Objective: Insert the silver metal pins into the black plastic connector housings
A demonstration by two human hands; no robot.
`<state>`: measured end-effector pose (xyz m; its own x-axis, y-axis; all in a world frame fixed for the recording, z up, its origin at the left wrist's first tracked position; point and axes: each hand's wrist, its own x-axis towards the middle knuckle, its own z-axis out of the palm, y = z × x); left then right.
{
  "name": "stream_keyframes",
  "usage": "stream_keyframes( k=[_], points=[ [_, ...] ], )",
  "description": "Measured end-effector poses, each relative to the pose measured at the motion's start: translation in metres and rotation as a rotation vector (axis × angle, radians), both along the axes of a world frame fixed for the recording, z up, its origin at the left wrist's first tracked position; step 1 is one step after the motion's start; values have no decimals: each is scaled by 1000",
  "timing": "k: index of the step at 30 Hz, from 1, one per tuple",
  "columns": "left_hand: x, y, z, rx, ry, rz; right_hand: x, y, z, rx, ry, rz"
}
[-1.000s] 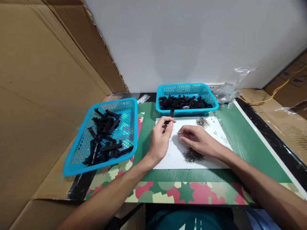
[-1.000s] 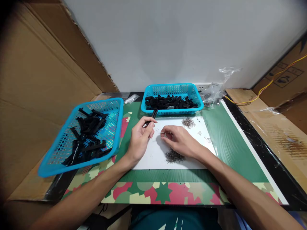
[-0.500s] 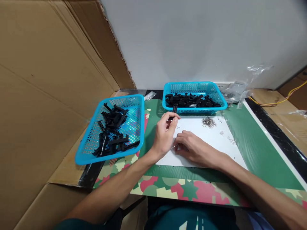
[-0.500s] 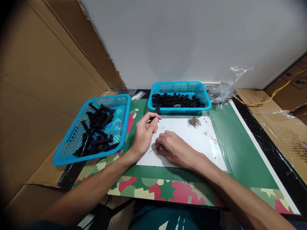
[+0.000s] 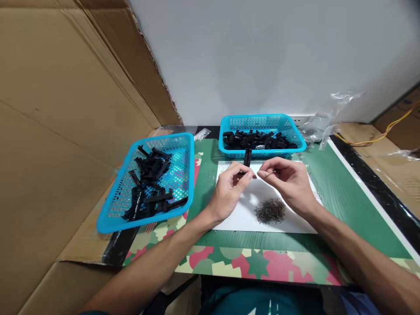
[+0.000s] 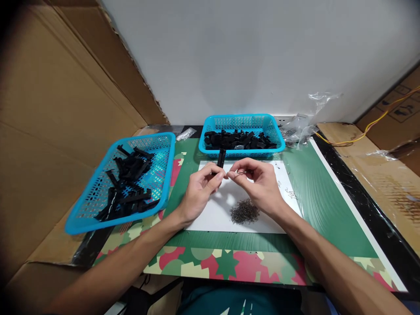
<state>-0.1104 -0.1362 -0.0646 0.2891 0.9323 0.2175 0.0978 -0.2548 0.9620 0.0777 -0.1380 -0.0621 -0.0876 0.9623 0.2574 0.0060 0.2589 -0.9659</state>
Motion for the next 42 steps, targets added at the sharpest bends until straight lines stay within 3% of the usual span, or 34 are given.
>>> stream_keyframes(
  k=[14, 23, 32, 37, 42],
  points=[
    [2, 0, -6, 94, 33, 64, -8, -4, -5, 59, -69, -98],
    [0, -1, -7, 105, 70, 54, -4, 2, -8, -4, -28, -36],
    [-1, -3, -4, 31, 54, 21, -4, 3, -8, -13, -15, 9],
    [-2, -2, -5, -111, -5, -9, -3, 1, -10, 61, -12, -43],
    [0, -1, -2, -248, -97, -102, 0, 4, -6, 77, 47, 20]
  ],
)
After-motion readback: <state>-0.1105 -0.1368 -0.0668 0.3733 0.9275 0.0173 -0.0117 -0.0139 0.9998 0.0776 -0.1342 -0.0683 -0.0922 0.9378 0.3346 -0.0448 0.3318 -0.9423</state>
